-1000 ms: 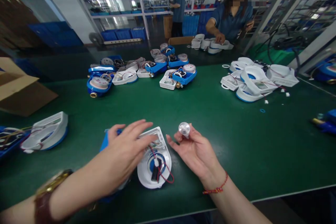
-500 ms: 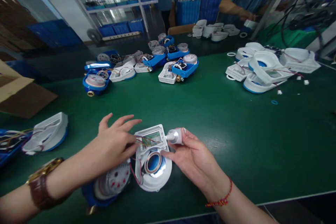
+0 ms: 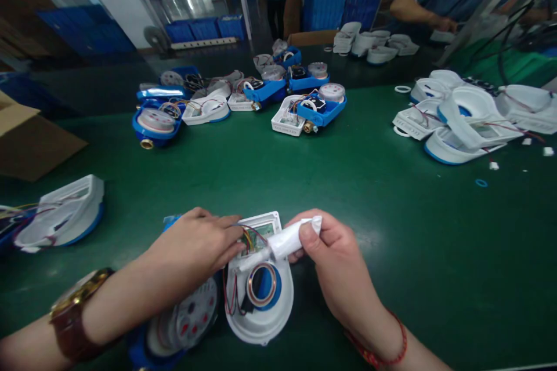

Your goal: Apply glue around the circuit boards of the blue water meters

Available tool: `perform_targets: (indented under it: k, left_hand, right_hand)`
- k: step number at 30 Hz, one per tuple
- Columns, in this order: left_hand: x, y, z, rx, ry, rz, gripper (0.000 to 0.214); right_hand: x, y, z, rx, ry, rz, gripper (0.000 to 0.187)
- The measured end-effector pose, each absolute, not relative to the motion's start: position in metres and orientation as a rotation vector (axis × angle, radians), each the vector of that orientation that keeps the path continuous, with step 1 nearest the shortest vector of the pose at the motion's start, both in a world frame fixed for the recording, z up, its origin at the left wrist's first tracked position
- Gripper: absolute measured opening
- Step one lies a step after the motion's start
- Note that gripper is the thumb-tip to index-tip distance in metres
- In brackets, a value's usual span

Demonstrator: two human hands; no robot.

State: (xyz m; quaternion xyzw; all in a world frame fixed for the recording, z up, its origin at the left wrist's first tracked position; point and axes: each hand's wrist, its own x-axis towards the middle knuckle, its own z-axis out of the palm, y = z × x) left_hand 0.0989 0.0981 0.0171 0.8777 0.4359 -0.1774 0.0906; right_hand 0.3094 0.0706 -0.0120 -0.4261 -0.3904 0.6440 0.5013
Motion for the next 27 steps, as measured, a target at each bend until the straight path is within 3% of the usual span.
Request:
perform_targets:
  k: [3,6,15,27]
  left_hand:
    - [0.100,0.101,0.018,2.590,1.300,-0.605,0.017]
    - [0.101,0.101,0.021,2.573,1.296,-0.617,0.020]
    - [0.094,0.098,0.013,2.519,1.257,-0.490,0.029]
    - [0.095,0.103,0.014,2.494,1.202,-0.484,0.020]
  right_hand:
    - [0.310,0.077,-0.007,-1.147,-1.512,1.030,0.007]
    - [0.304,0.083,-0.002,-1.032,-1.895,0.773,0.012]
    - [0.283,0.093,-0.014,-0.840,-2.288,0.707,0.014]
    - [0.285,0.101,0.004,-0.880,-2.578,0.775,0.014]
